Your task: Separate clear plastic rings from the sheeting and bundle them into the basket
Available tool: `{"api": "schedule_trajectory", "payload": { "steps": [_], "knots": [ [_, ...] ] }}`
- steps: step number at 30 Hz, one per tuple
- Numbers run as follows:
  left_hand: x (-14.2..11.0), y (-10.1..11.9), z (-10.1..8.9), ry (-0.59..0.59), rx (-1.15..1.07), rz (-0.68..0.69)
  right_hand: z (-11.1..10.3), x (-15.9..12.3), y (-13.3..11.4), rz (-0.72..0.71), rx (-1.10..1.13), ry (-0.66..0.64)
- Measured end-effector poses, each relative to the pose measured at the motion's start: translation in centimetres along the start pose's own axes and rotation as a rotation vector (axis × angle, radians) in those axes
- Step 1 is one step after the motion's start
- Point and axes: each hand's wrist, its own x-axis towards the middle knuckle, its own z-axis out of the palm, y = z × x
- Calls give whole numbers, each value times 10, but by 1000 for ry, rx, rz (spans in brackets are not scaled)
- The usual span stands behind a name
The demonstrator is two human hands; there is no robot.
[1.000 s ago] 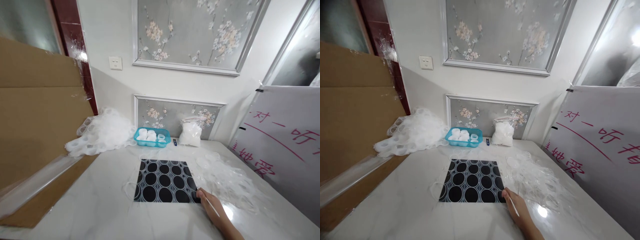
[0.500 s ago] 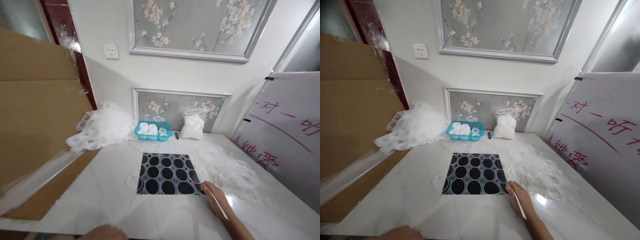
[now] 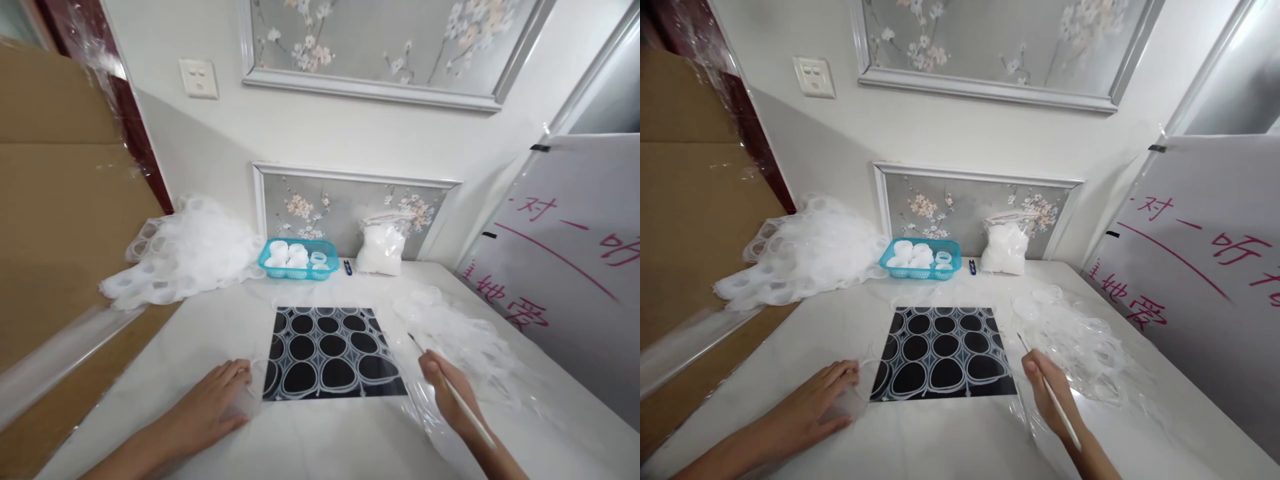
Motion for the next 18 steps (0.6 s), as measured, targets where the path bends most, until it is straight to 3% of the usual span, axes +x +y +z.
{"api": "schedule_trajectory", "payload": {
  "steps": [5, 7, 9, 12, 15, 18],
  "knots": [
    [23, 6, -9, -181, -53, 64, -25, 45, -39, -25, -65, 144],
    [36, 5, -27, -131, -56, 87, -38, 65, -54, -39, -117, 222],
    [48, 0, -59, 48, -88, 67, -52, 85, -66, -43, -146, 361],
    [61, -8, -124, 315, -144, -45, -78, 114, -86, -122, -107, 587],
    [67, -6, -189, 504, -150, -115, -107, 137, -111, -311, -6, 792],
    [71, 4, -230, 628, -263, -178, -135, 148, -131, -421, -13, 953]
  ]
}}
